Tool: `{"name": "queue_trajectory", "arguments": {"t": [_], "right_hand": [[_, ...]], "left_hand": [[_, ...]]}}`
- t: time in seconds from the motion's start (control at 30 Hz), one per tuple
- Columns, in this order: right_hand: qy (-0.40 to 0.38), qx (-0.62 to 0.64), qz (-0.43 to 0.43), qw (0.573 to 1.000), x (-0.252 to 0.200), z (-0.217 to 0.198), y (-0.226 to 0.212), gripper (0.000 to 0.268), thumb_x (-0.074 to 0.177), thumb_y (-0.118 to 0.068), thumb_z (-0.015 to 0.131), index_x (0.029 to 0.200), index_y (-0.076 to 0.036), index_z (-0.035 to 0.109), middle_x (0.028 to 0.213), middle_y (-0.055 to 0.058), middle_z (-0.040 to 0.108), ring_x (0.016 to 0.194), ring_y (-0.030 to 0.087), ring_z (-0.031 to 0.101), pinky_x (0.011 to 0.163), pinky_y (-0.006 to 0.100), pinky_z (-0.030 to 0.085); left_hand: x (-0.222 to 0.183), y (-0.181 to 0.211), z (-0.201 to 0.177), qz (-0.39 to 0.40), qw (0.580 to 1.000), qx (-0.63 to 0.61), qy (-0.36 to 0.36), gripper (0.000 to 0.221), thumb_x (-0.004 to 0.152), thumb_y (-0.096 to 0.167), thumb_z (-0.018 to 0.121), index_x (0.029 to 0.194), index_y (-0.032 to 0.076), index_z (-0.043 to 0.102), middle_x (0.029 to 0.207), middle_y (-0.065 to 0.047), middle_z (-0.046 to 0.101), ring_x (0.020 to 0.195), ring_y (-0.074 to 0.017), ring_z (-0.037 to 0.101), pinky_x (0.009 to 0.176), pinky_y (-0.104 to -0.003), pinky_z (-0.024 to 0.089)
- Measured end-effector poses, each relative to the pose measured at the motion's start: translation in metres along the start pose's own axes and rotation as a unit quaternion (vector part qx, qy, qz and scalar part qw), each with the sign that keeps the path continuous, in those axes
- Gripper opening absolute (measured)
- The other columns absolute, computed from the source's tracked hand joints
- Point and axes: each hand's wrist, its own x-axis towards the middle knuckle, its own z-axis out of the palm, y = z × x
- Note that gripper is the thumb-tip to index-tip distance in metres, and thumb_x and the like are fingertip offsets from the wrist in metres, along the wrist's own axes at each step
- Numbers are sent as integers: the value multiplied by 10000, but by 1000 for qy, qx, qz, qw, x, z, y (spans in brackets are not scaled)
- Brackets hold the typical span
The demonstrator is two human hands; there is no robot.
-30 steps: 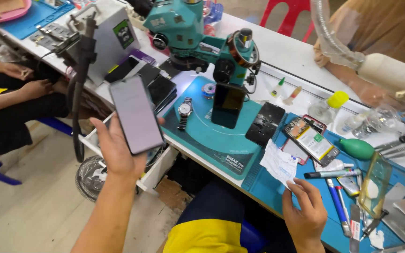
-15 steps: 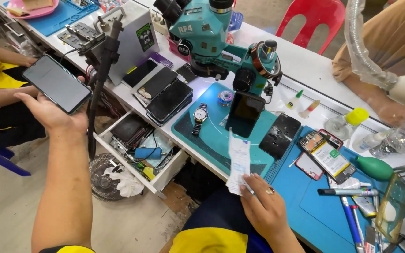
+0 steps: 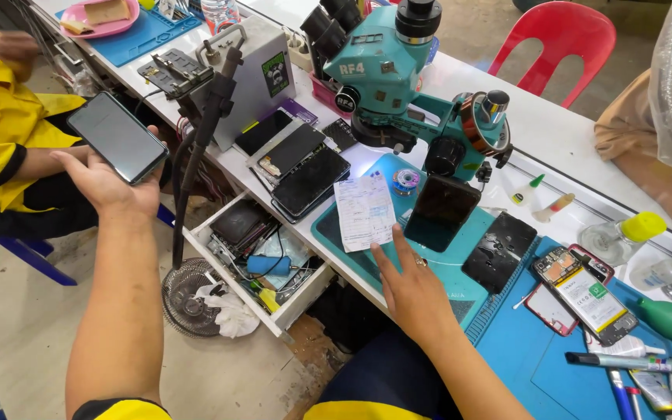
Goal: Testing a mobile phone screen and then disassembling internal components using specialized tools at a repair station.
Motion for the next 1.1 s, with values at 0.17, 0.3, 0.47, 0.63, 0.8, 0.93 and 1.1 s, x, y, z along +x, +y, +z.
{"name": "queue_trajectory", "arguments": {"t": [0.17,0.3,0.47,0.63,0.8,0.93,1.1], "right_hand": [[36,40,11,998,-62,-18,-6,505,928,-157,689,1405,-154,524,1563,246,427,1062,435,665,646,483,583],[120,79,98,985,-130,-28,10,396,873,-85,724,1254,-176,658,1448,146,587,1136,281,719,824,424,608],[211,73,302,927,-194,-65,16,262,917,-24,722,1170,-87,752,1364,157,682,1044,251,718,915,396,594],[116,41,457,881,-340,-9,116,358,932,-86,724,1283,-124,779,1350,112,705,1002,237,677,803,345,593],[214,90,482,845,-341,-17,99,258,1014,24,665,1251,24,766,1067,200,693,561,195,450,514,323,395],[152,103,473,862,-335,-28,96,316,1000,-81,647,1296,-24,739,900,162,683,544,213,503,530,355,425],[99,37,477,872,-280,-66,36,402,914,-200,709,1309,-273,731,1122,53,753,670,190,675,617,316,567]], "left_hand": [[23,-4,3,-11,1000,-4,25,870,710,664,297,1316,133,624,1161,-176,749,949,-378,741,813,-470,633],[31,-6,5,4,998,17,63,845,627,680,312,1089,91,704,1026,-135,769,883,-320,762,822,-412,633],[40,-10,3,20,999,12,49,900,509,702,338,1041,96,738,1025,-121,788,892,-331,774,804,-404,614],[35,-11,1,33,999,6,27,920,471,698,388,1054,86,749,1065,-135,794,929,-348,770,817,-422,631],[43,-13,-7,32,999,2,32,938,430,707,403,1064,113,756,1097,-119,795,927,-342,774,801,-426,604],[35,-10,-2,48,998,-8,37,867,491,694,398,1057,123,721,1027,-131,774,886,-345,758,792,-436,593],[76,-1,-24,49,998,32,23,858,544,649,352,1105,136,751,1003,-143,776,876,-338,759,856,-527,635]]}}
